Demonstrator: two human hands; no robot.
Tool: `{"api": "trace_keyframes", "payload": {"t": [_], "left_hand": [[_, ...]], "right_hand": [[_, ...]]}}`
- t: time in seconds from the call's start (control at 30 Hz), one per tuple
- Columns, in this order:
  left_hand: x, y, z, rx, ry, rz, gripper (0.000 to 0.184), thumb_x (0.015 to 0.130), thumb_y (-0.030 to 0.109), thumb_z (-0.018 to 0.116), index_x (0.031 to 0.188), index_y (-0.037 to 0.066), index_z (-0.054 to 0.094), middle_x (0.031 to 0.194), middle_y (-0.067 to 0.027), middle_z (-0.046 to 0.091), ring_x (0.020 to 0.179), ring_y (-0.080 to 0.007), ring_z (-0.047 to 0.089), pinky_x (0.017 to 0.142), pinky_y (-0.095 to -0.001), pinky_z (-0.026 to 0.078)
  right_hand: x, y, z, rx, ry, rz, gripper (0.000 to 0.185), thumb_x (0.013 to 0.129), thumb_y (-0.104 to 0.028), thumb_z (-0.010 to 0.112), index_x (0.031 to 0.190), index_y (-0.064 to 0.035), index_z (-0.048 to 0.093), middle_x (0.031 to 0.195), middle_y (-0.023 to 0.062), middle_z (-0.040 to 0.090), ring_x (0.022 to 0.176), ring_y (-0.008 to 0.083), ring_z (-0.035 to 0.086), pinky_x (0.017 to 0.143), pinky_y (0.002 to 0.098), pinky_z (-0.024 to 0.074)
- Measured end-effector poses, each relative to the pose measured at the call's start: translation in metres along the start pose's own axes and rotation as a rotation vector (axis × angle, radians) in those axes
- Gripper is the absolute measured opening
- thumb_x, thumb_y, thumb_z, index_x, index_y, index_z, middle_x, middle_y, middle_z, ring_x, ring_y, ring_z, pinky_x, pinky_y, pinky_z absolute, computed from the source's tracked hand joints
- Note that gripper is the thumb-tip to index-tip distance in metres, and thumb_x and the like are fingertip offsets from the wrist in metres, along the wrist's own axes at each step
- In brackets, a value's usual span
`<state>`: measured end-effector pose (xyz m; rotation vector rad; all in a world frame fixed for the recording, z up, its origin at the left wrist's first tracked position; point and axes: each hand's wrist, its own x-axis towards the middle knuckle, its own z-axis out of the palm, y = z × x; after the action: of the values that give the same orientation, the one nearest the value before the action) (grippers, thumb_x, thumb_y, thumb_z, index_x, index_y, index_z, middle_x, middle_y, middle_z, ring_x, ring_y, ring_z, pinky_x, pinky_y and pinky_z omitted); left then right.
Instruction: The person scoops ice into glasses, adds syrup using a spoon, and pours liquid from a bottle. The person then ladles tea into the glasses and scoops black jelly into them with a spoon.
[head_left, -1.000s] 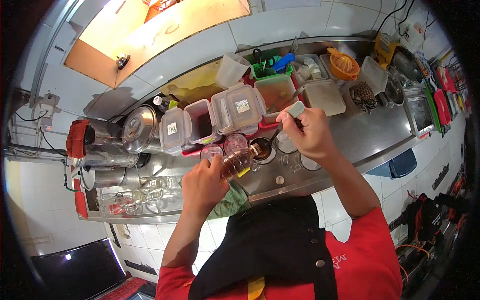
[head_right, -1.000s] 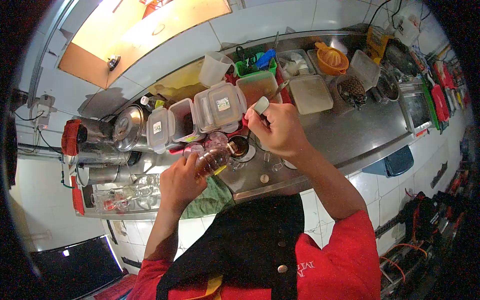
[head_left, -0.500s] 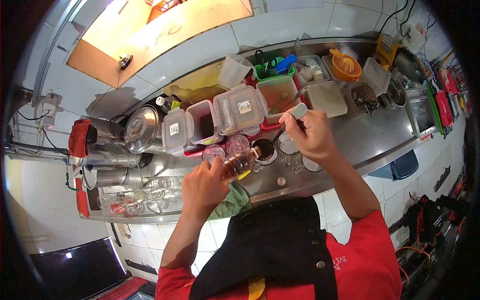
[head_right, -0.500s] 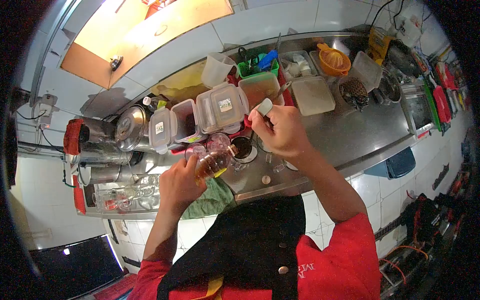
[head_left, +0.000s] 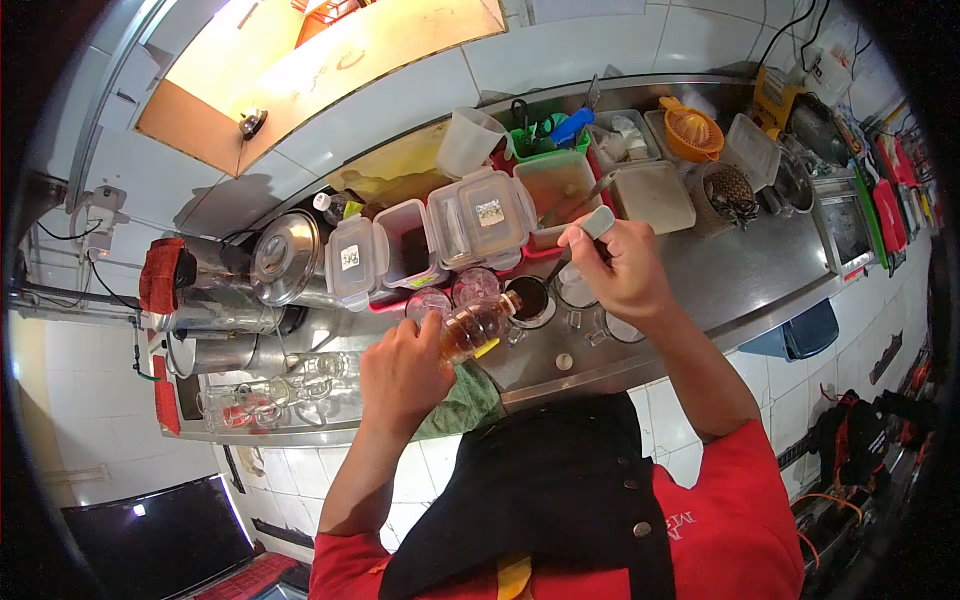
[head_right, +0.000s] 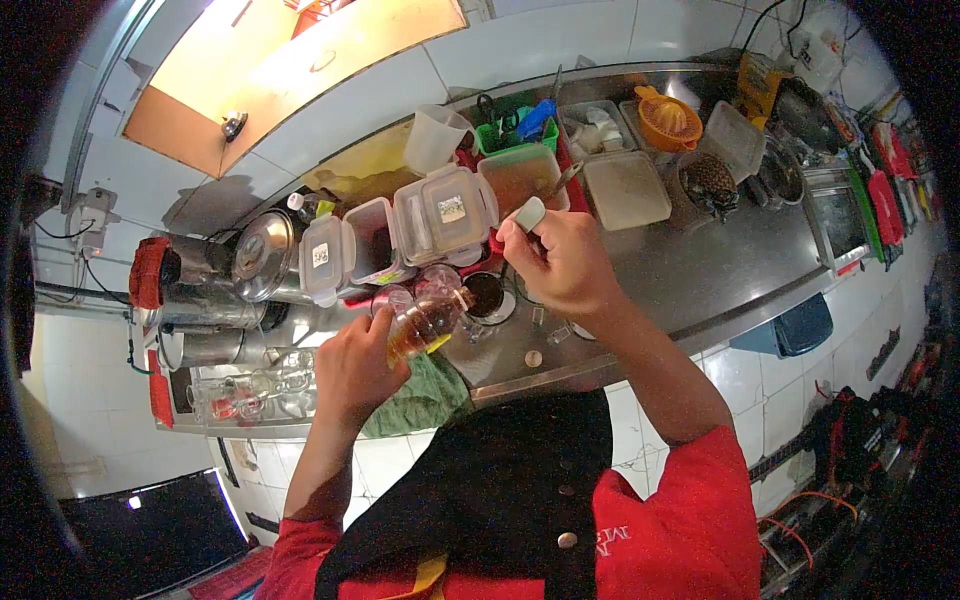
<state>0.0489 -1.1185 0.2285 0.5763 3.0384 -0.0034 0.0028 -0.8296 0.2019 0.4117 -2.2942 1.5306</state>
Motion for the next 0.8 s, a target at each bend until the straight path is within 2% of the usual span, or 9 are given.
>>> {"api": "trace_keyframes", "payload": {"t": [0.63, 0.7, 0.8], "left_hand": [[0.0001, -0.0005, -0.0029, 0.019, 0.007, 0.009, 0.043, 0.069, 0.018, 0.074, 0.109, 0.01, 0.062, 0.082, -0.0115, 0.064, 0.077, -0.0319, 0.069, 0.063, -0.0453, 0.054], [0.0003, -0.0023, -0.001, 0.057, -0.085, -0.017, 0.059, 0.07, 0.026, 0.079, 0.122, 0.01, 0.059, 0.089, -0.0112, 0.064, 0.082, -0.0323, 0.069, 0.068, -0.0456, 0.055], [-0.0002, -0.0024, -0.0011, 0.038, -0.079, -0.016, 0.058, 0.07, 0.026, 0.078, 0.122, 0.009, 0.059, 0.089, -0.0114, 0.064, 0.082, -0.0324, 0.069, 0.068, -0.0456, 0.056]], "right_hand": [[-0.002, 0.0004, -0.0012, 0.01, 0.007, 0.006, 0.018, 0.101, -0.013, 0.062, 0.092, 0.0005, 0.071, 0.061, 0.0, 0.056, 0.055, 0.0056, 0.048, 0.052, 0.0274, 0.0395], [-0.0018, 0.0007, -0.0013, 0.012, 0.005, 0.008, 0.018, 0.101, -0.012, 0.062, 0.092, 0.0005, 0.071, 0.061, -0.0004, 0.056, 0.055, 0.0053, 0.048, 0.052, 0.0272, 0.0393], [-0.0026, 0.0022, -0.0013, 0.031, 0.004, 0.028, 0.018, 0.101, -0.012, 0.062, 0.092, 0.0006, 0.071, 0.062, -0.0012, 0.055, 0.056, 0.0046, 0.047, 0.052, 0.0268, 0.0388]]}}
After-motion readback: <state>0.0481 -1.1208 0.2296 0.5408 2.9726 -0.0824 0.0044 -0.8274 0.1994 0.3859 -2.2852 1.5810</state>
